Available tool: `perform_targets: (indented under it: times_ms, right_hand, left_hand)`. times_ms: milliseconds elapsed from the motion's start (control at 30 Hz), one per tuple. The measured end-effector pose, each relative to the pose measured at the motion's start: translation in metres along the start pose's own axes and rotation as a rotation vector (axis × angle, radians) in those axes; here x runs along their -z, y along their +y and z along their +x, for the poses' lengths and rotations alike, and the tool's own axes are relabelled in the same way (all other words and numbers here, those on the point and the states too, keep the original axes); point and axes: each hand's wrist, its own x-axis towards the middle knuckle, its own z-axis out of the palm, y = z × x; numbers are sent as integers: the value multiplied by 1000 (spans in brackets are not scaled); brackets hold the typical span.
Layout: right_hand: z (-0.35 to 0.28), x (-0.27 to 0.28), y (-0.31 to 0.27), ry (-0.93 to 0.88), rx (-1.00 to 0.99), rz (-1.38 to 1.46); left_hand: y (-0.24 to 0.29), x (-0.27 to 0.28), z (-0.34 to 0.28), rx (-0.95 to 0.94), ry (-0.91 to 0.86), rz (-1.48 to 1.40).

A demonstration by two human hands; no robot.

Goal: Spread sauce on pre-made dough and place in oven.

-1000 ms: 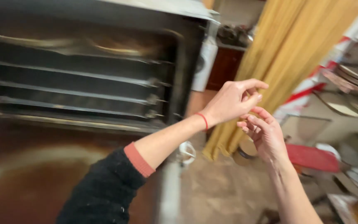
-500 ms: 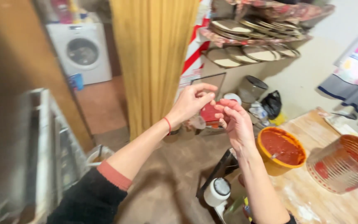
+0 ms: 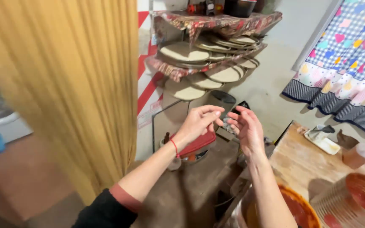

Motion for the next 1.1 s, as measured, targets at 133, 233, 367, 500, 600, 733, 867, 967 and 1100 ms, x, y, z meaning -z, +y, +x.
perform_targets:
  times_ms: [133, 233, 367, 500, 600, 733, 867, 967, 1100]
  right_hand:
    - [94, 50, 7, 101, 74, -19]
    - [171, 91, 10, 160, 90, -10]
    - [288, 157, 33, 232, 93, -55]
    - [422, 226, 56, 266, 71, -99]
    - [533, 269, 59, 275, 89, -109]
    - [679, 320, 58, 368, 49, -181]
    - [815, 364, 67, 387, -1, -261]
    - [890, 384, 81, 411, -49, -298]
    - [969, 424, 115, 390, 23, -320]
  left_hand:
    - [-45, 7, 101, 43, -102, -92]
    - [-68, 7, 164, 48, -154, -123]
    - [-111, 10, 250, 116, -157, -120]
    - [-174, 15, 364, 151, -171, -145]
    - [-216, 13, 468, 181, -182, -186]
    - [-263, 15, 605, 196, -179, -223]
    - [-292, 25, 690, 127, -144, -285]
    - [-322, 34, 735, 134, -116, -294]
    - [-348, 44, 763, 188, -82, -291]
